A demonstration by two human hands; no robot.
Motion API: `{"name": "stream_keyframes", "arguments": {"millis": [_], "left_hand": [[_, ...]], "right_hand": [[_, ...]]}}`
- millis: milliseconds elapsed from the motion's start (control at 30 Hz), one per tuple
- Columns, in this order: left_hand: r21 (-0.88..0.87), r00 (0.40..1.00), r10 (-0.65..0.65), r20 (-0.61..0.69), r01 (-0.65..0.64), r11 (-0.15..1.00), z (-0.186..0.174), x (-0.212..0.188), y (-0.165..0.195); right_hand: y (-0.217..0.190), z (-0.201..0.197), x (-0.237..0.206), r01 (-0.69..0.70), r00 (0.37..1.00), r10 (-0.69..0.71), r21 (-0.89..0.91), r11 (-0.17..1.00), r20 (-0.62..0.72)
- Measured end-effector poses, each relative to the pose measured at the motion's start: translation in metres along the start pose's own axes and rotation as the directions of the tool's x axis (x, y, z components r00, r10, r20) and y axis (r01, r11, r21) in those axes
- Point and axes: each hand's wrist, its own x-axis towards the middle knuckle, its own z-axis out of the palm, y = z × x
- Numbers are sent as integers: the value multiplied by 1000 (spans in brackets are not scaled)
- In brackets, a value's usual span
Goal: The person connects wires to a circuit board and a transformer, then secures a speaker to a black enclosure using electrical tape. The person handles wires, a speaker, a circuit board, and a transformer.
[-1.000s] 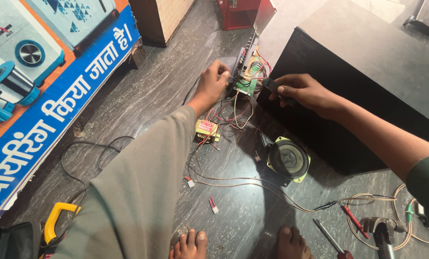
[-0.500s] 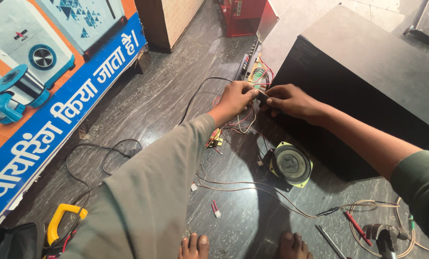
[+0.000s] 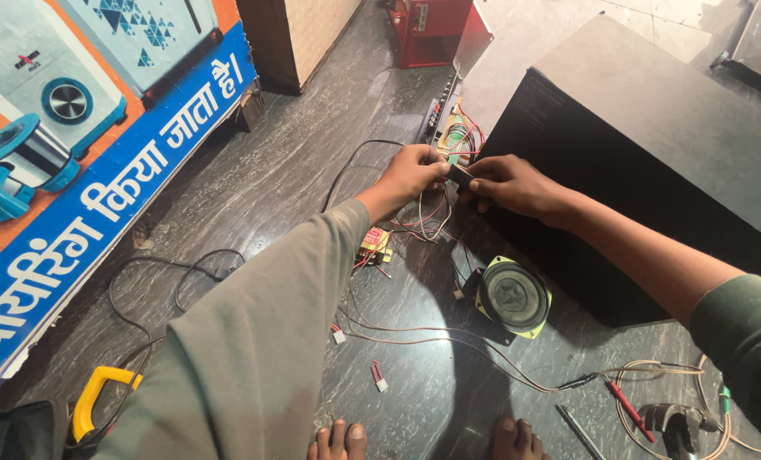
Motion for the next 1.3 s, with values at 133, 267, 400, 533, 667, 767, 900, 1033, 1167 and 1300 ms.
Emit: {"name": "stream_keyframes", "arguments": {"millis": [133, 267, 400, 533, 667, 767, 900, 1033, 1167, 1300], "left_hand": [[17, 998, 42, -52, -41, 999, -3, -1, 1], [134, 960, 6, -278, 32, 990, -8, -1, 8], [325, 892, 61, -447, 98, 940, -23, -7, 12], [542, 869, 249, -428, 27, 840, -33, -16, 11], [714, 926, 264, -270, 9, 700, -34, -26, 11], [853, 959, 246, -139, -10, 521, -36, -29, 11], [955, 947, 301, 110, -185, 233, -42, -29, 3], [787, 795, 157, 586, -511, -346, -46, -30, -7], [784, 820, 147, 553, -453, -424, -48, -19, 1], [831, 885, -33, 464, -448, -331, -58, -17, 22]], "right_hand": [[-1, 0, 1, 4, 1000, -4, 14, 1000, -10], [0, -1, 5, -34, 999, 34, 17, 999, -7], [5, -1, 10, -78, 997, 78, -13, 997, -7], [10, 3, 17, -7, 1000, 7, -36, 999, -9], [11, 3, 25, -8, 999, 4, -96, 995, -41], [13, 5, 30, -25, 998, 17, -123, 992, -61], [25, 12, 33, -57, 996, 48, -120, 991, -78], [45, 28, 37, -107, 988, 101, -45, 993, -118], [57, 33, 46, -182, 981, 176, -90, 979, -78], [58, 33, 53, -205, 979, 203, -268, 941, -34]]}}
